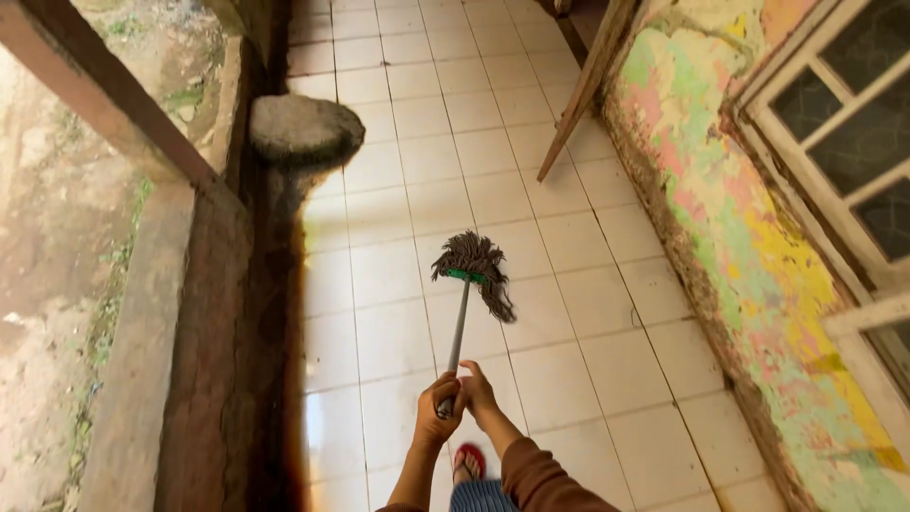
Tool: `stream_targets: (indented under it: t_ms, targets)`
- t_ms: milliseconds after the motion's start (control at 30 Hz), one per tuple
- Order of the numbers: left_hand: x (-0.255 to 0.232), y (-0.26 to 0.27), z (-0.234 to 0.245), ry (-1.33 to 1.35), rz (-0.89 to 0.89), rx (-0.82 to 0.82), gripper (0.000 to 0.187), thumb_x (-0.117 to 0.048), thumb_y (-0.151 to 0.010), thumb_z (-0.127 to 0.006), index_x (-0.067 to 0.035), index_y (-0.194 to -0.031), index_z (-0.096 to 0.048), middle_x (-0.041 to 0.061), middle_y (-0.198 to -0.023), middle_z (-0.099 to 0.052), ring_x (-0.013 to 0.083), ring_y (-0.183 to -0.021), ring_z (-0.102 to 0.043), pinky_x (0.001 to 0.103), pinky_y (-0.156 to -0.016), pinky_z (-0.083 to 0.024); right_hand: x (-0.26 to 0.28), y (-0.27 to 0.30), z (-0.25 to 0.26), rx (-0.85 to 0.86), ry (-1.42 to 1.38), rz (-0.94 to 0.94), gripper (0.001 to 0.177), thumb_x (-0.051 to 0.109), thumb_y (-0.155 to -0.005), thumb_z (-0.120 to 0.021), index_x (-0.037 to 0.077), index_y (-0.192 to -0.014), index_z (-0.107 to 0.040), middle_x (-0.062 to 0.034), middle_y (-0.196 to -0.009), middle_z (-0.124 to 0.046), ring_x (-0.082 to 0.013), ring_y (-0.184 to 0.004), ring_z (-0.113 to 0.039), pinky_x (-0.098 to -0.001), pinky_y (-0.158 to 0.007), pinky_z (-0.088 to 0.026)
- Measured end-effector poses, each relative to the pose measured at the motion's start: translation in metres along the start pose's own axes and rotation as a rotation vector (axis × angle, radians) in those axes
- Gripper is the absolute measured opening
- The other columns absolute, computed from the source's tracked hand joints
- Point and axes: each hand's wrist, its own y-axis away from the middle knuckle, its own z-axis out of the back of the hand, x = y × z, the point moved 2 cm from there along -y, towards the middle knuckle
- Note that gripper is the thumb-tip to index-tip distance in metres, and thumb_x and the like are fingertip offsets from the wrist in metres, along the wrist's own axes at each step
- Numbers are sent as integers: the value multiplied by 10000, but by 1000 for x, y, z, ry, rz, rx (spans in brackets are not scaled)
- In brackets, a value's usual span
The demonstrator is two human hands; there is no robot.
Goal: The recorder mops the tiled floor of a bathroom and an adjacent outdoor/utility area.
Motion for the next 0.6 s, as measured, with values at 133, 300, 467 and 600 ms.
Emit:
stream_targets:
  t_ms: [133,300,467,600]
  targets:
    - [0,-100,-8,72,243,48,87,-86,-835,-684,-4,-810,-665,154,-1039,-722,346,-791,-703,359,-705,-570,88,-52,-7,-246,-299,-480,509,431,-936,-568,149,-1359,-548,-190,-1398,-584,-288,-1168,-618,-451,-919,-510]
    - [64,-186,-44,66,309,106,165,-150,-795,-687,-39,-917,-703,141,-992,-733,348,-834,-708,378,-726,-563,166,-133,0,-223,-81,-389,691,454,-949,-693,88,-1458,-401,-159,-1392,-497,-260,-1277,-511,-418,-1056,-465]
    - [152,-292,-94,73,198,159,303,-197,-769,-740,-48,-1026,-680,162,-1004,-733,380,-887,-697,418,-744,-553,246,-215,5,-396,432,-42,447,387,-894,-645,114,-1246,-610,-129,-1276,-649,-264,-1178,-636,-392,-1002,-516]
    - [201,-401,-127,-154,179,329,306,-250,-850,-694,-68,-1083,-615,167,-956,-720,400,-882,-670,449,-734,-532,314,-293,16,-595,625,107,317,365,-925,-601,110,-1070,-723,-126,-1141,-706,-318,-1057,-676,-416,-923,-526]
